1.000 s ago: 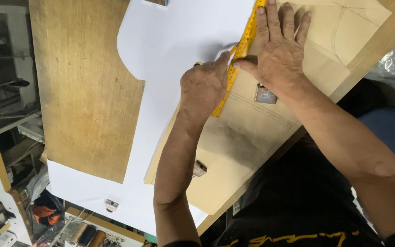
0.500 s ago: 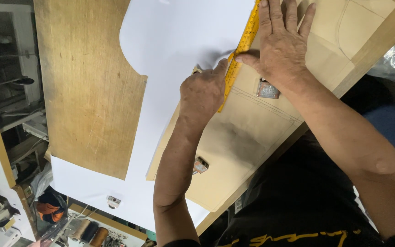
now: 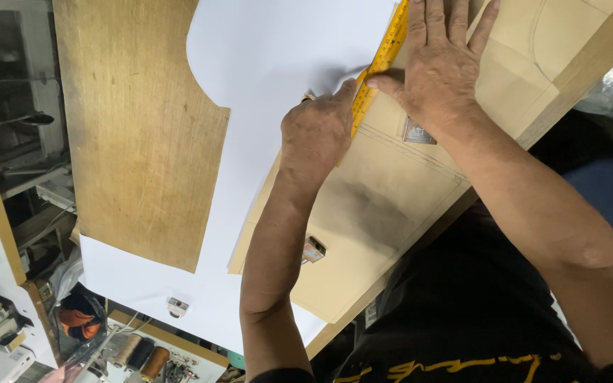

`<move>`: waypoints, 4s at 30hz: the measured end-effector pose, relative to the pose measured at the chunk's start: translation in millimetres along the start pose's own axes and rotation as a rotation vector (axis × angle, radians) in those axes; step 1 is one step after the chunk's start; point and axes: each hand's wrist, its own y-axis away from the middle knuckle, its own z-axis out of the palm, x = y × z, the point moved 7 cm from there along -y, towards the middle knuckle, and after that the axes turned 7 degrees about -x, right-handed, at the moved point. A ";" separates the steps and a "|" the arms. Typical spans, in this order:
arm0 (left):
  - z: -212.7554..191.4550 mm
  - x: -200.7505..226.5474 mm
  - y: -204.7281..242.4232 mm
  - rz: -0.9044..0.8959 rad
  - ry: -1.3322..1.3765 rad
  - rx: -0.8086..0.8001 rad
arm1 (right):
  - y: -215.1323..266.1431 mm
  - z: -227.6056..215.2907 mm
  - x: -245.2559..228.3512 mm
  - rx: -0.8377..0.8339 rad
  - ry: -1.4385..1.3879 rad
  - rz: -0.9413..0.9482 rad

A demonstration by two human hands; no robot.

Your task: The person places a large white sheet of paper on a wooden table and smooths it out. They then position a brown paper pattern piece on top of the white sheet, securing it with a padlock. Using a yellow ruler and a pencil, the person measures and marks lines on the brown pattern piece, adjusting the ruler and pattern as needed to complete the markings.

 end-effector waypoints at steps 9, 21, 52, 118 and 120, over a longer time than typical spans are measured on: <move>-0.9 -0.1 16.5 0.038 0.001 0.062 | 0.3 0.3 1.4 0.073 0.017 -0.062; -1.8 -3.7 12.6 0.021 0.001 0.034 | 4.9 2.1 -2.2 0.011 0.003 0.054; 35.7 30.2 102.6 -0.721 0.321 0.200 | 61.1 -20.4 9.3 0.177 0.016 -1.010; 54.0 28.2 69.2 -0.970 0.209 0.575 | -58.6 36.3 -98.5 -0.512 -0.156 -1.391; 53.5 28.0 68.7 -0.970 0.203 0.559 | -58.6 36.4 -98.4 -0.513 -0.158 -1.396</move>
